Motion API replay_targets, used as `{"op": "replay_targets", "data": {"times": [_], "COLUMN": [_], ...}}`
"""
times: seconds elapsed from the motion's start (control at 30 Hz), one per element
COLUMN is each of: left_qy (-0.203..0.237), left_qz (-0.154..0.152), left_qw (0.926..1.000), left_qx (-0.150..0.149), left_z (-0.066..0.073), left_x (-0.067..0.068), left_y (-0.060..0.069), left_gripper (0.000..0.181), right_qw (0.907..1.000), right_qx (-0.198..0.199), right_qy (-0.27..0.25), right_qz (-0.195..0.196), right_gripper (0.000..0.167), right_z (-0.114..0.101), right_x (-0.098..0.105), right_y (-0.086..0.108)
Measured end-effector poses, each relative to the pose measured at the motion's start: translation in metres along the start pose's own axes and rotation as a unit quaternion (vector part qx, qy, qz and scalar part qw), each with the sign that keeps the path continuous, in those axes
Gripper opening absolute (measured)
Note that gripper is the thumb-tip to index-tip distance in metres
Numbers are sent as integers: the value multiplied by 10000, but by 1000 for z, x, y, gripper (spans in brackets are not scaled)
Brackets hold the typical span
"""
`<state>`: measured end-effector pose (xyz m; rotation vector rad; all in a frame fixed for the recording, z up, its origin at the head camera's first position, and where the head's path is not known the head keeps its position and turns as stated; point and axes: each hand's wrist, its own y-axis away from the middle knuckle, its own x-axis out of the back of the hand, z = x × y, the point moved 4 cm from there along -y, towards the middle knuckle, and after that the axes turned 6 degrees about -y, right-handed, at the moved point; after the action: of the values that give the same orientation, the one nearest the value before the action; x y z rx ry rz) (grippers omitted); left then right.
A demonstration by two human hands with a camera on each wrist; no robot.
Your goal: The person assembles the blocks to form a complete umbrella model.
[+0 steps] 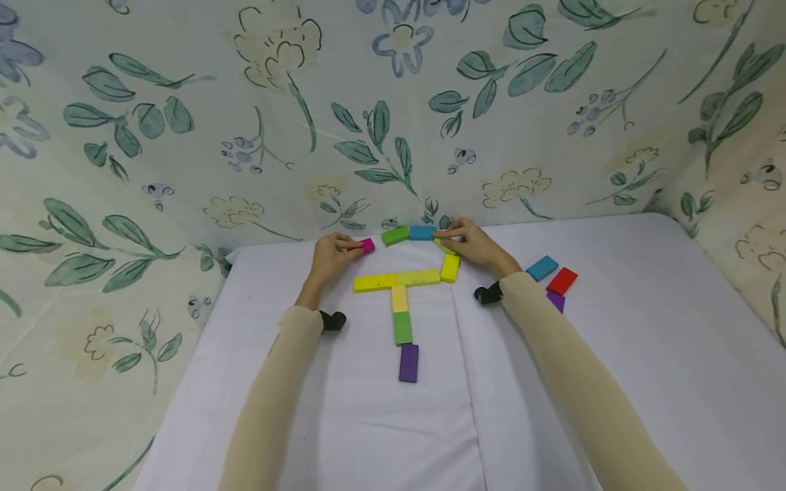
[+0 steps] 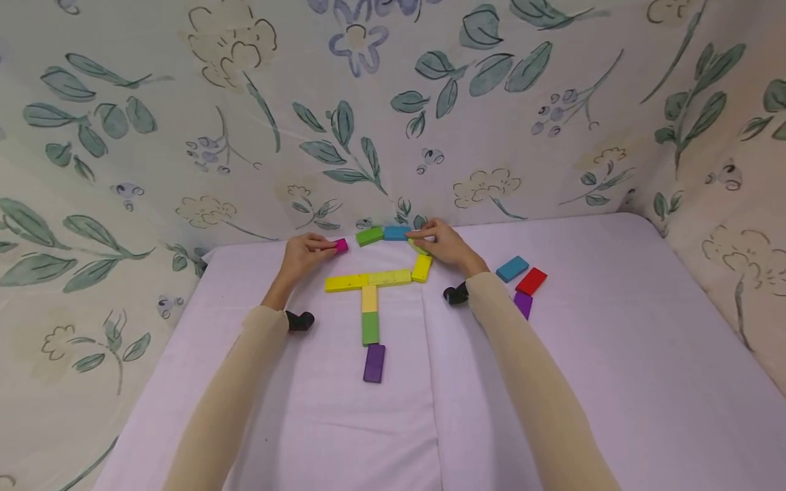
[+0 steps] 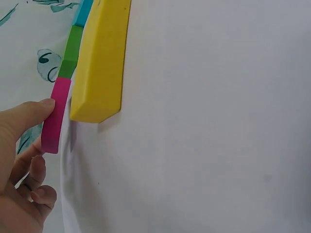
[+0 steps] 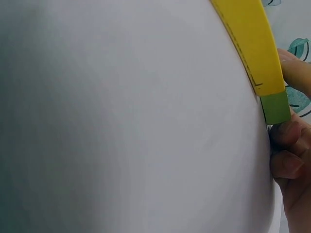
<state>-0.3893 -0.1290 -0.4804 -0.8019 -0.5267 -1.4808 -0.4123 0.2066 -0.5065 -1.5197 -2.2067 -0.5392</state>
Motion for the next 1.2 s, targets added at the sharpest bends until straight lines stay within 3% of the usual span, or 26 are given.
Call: {"op": "replay_targets", "data": {"times": [0.43,0.8,1.2], "left_qy": [-242,-268,-388], "left_qz": [56,-283,-258], "left_qw": [9979,9986,9974], "left_qx": [597,370,544], "left_z": [6,2,9], "left_x": [-16,-15,-19], "left_y": [-3,-1,-3], "left_gripper": [24,27,30], "right_qw": [10000,10000,9999], "right_qx": [-14,16,-30], "right_qy": [-6,-65,-153], "right_qz": [45,55,56], "right_gripper": [36,37,36], "right_z": [-3,-3,-3], "right_x": [-1,0,0], "right_y": [2,4,4]}}
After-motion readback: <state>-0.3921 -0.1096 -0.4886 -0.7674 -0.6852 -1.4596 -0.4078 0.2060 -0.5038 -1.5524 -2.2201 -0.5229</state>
